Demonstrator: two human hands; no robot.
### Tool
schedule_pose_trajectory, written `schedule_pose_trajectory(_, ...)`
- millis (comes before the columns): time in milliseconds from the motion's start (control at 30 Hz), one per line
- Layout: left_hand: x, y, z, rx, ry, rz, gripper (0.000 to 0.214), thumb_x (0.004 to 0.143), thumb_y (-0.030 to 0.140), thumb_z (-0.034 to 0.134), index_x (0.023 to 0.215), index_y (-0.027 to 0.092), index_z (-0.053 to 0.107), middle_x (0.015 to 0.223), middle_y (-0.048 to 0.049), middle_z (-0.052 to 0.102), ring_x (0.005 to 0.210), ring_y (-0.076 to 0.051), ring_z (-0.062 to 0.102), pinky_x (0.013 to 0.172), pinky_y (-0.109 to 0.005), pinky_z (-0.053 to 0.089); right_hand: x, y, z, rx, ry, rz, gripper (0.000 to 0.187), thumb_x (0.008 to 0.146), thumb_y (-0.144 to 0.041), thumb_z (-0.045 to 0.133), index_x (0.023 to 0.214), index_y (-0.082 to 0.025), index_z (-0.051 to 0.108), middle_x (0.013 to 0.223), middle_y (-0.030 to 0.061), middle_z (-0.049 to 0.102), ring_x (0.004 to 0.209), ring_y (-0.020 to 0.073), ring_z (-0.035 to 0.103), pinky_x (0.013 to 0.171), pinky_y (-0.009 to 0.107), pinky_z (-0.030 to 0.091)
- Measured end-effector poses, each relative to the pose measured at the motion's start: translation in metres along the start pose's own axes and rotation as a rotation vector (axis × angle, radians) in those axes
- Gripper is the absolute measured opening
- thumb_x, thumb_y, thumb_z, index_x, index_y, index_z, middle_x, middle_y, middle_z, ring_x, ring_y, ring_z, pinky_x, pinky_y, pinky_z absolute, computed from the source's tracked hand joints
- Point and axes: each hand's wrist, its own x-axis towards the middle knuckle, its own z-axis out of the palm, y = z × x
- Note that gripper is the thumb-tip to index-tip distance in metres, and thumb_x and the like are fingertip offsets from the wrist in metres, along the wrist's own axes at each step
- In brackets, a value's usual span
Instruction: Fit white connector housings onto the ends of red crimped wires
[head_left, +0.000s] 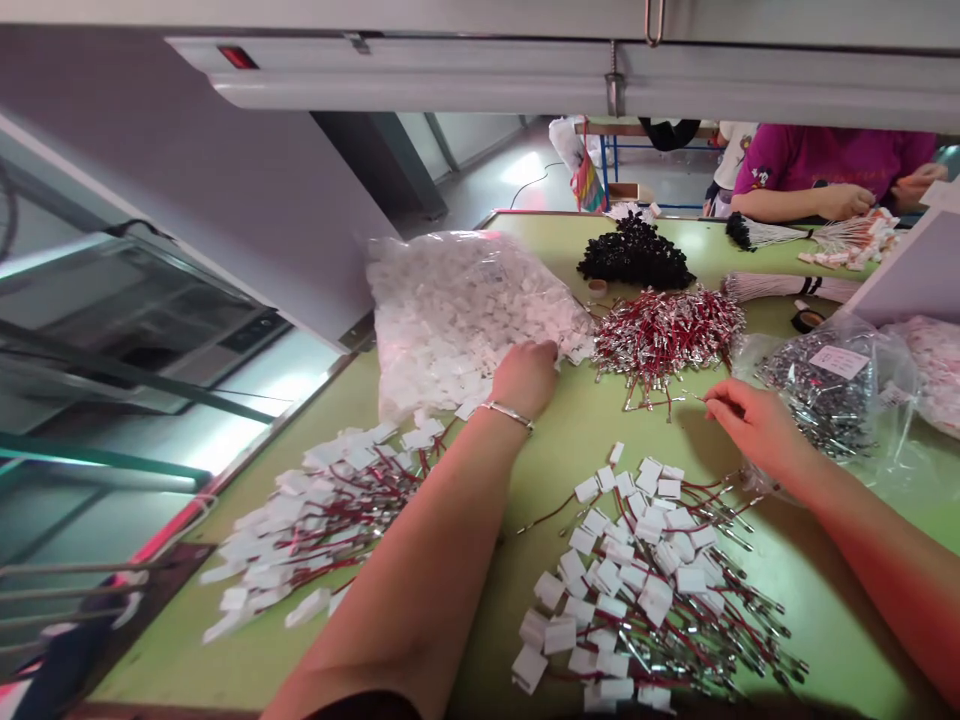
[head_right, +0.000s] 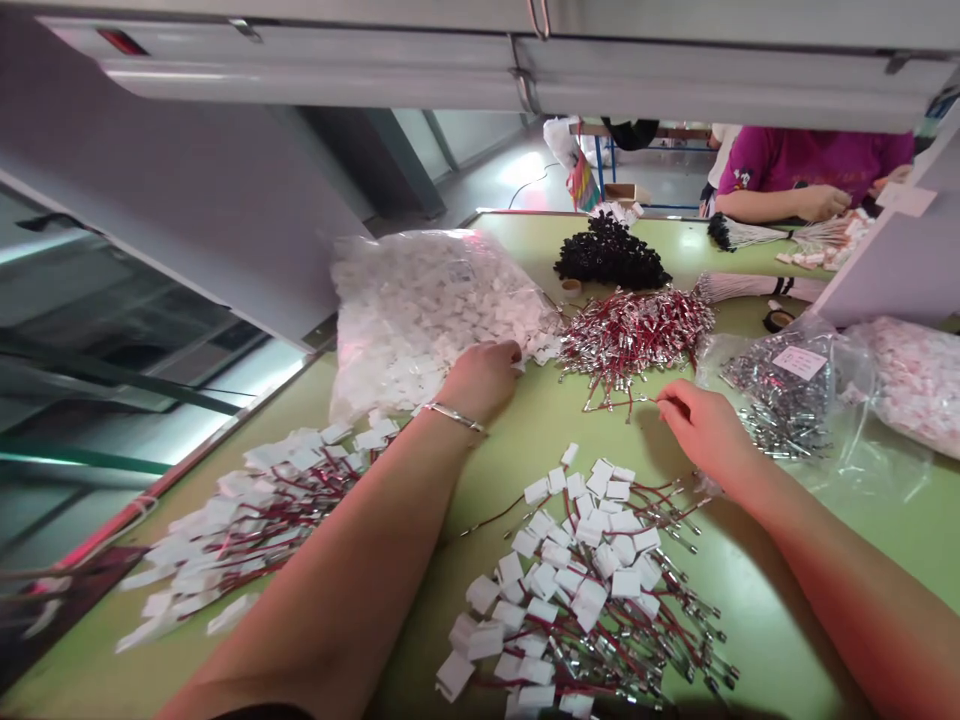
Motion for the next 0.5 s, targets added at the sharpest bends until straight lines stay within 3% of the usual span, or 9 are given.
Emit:
schedule_pose_trajectory(200, 0.008, -0.008, 0.006, -0.024, -0.015, 0.033, 0.023, 0.076, 0.024, 0.055, 0.094, 0.014, 0.064, 0.099, -0.016, 0.065, 0.094, -0.03, 0.061, 0.077, -0.033, 0.047, 0.001, 0.004, 0.002, 0.008, -0.011, 0.01, 0.015, 0.084, -0.03, 0.049, 0.079, -0.022, 0.061, 0.071, 0.0006, 0.066, 0.063, 0.0159, 0.057, 0.061, 0.03, 0.041)
schedule_pose_trajectory(500, -0.004, 0.009, 0.003, -0.058, 0.052, 0.086, 0.032, 0.076, 0.015, 0.048, 0.104, 0.016, 0.063, 0.099, -0.0135, 0.068, 0.094, -0.029, 0.062, 0.074, -0.034, 0.047, 0.002, 0.004, 0.001, 0.051, 0.008, 0.068, 0.02, 0.083, -0.031, 0.051, 0.073, -0.021, 0.065, 0.071, 0.0019, 0.066, 0.064, 0.0162, 0.056, 0.062, 0.031, 0.042)
